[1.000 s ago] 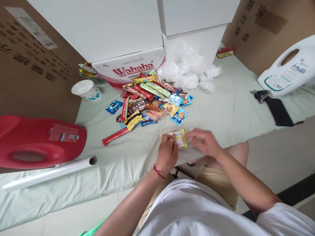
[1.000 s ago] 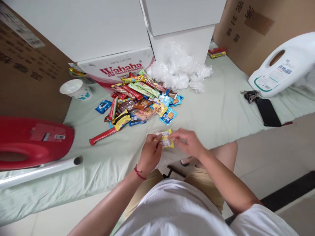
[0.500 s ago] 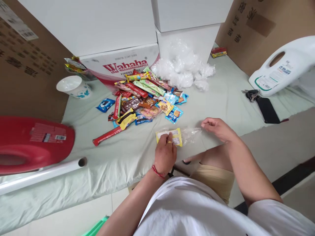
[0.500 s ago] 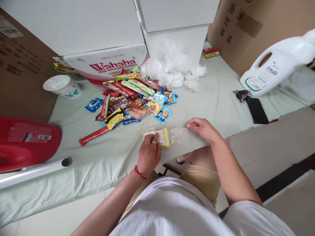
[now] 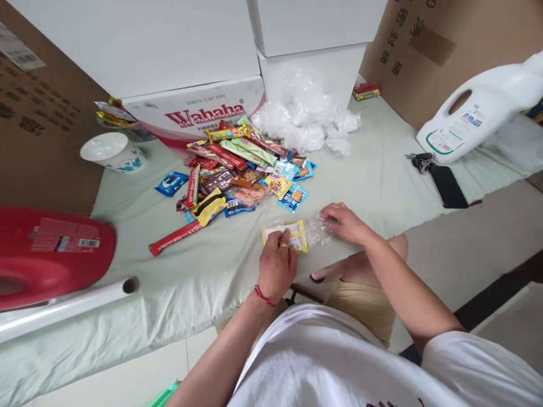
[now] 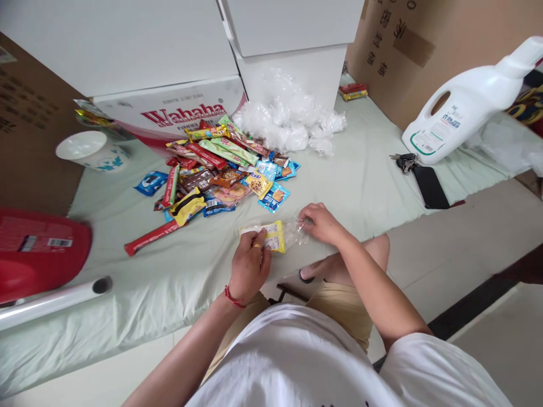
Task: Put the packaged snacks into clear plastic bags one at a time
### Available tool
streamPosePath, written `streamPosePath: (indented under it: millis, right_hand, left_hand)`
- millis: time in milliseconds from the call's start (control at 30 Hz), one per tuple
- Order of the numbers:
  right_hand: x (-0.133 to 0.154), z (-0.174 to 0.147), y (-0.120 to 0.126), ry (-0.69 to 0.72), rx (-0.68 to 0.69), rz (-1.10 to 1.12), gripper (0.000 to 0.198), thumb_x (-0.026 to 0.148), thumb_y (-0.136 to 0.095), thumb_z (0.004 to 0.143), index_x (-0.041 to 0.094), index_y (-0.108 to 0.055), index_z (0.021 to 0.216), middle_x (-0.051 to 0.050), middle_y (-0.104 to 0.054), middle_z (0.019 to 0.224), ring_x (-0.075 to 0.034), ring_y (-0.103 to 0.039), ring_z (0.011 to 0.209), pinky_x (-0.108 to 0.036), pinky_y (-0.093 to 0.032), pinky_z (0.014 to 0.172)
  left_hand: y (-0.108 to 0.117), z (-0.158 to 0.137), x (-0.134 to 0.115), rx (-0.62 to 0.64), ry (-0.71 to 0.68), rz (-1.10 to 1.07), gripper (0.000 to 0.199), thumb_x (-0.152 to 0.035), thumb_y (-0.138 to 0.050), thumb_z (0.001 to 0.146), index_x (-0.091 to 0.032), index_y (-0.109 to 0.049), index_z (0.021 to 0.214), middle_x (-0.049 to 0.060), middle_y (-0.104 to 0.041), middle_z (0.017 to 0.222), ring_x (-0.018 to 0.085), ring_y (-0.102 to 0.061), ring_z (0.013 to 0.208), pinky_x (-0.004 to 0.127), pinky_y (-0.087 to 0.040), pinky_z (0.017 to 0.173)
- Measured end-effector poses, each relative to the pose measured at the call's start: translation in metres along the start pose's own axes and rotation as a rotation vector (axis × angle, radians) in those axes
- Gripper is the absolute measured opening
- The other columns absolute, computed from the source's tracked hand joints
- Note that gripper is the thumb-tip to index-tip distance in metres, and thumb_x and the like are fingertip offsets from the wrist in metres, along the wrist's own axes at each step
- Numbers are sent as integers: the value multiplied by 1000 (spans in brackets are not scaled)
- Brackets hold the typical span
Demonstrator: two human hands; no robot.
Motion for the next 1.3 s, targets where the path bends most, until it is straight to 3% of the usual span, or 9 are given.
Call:
streamPosePath:
  millis: [100, 233, 433, 600, 767, 900, 1033, 1167, 1300]
  right_hand:
    - [-19, -16, 13, -139, 49, 220, 24, 44, -66, 89, 20, -65, 89, 0, -61, 77, -16, -51, 72, -28, -41, 70]
    - [-41, -36, 38, -255, -79, 220, 29, 49, -68, 86, 19, -65, 87, 1, -61, 76, -14, -51, 69, -27, -39, 65]
    - [3, -5, 11, -3, 26, 134, 55, 41, -77, 82, 25, -68, 134, -8, -71, 124, -15, -59, 75, -30, -49, 72]
    - [9, 1, 14, 89, -4, 136, 25, 37, -60, 95, 25, -81, 101, -5, -76, 99, -19, -69, 89, -31, -50, 82]
    - [-38, -27, 41, -98, -140, 149, 27, 47, -68, 91, 23, -80, 96, -5, -77, 97, -20, -69, 87, -33, -52, 81]
    - [-42, -29, 47, -216, -302, 271, 46, 61, -59, 96, 24, -72, 119, -7, -77, 104, -23, -69, 96, -35, -54, 81]
    - [-10, -3, 16, -251, -100, 164, 57, 64, -55, 98, 23, -62, 137, -11, -76, 114, -26, -69, 105, -35, -52, 86]
    - [11, -2, -19, -257, 154, -132, 32, 46, -73, 87, 19, -73, 105, -6, -70, 81, -20, -61, 73, -29, -42, 67]
    - [19, -14, -14, -193, -11, -117, 15, 32, -61, 90, 20, -67, 83, -5, -64, 89, -17, -58, 77, -28, -42, 70]
  left_hand:
    - [1, 0, -1, -8, -12, -8, 45, -19, -46, 100, -5, -57, 141, 20, -59, 121, 29, -61, 112, 43, -57, 98]
    - [1, -1, -1, -9, -29, 10, 45, -18, -46, 100, -6, -57, 142, 19, -60, 122, 29, -61, 111, 43, -57, 98]
    - [0, -1, 0, -4, -46, 27, 46, -19, -46, 100, -7, -56, 143, 19, -59, 122, 29, -60, 111, 42, -56, 97]
    - [4, -1, -3, 25, -72, -32, 47, -16, -46, 98, -14, -60, 144, 14, -57, 116, 22, -60, 98, 36, -55, 87]
    - [4, 2, -4, 64, -80, -7, 47, -14, -48, 95, -18, -66, 139, 11, -54, 109, 19, -55, 86, 32, -52, 76]
    - [1, 1, -2, 90, -94, 26, 49, -16, -46, 97, -21, -63, 143, 10, -54, 107, 19, -52, 86, 31, -51, 77]
    - [-1, 0, -3, 101, -111, 41, 51, -15, -47, 96, -21, -61, 145, 10, -54, 107, 20, -51, 88, 32, -50, 77]
    - [-2, -1, -5, 96, -112, 33, 51, -14, -47, 95, -23, -60, 144, 11, -55, 110, 21, -51, 87, 34, -51, 79]
    - [-3, -2, -7, 96, -103, 52, 52, -11, -48, 94, -22, -62, 142, 13, -56, 116, 23, -53, 92, 38, -53, 84]
Point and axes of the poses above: each hand's wrist, its own z-axis towards the middle knuckle, its own y-axis out of the back of the hand, x = y × z, the point moved 8 cm from there along z, towards the middle knuckle
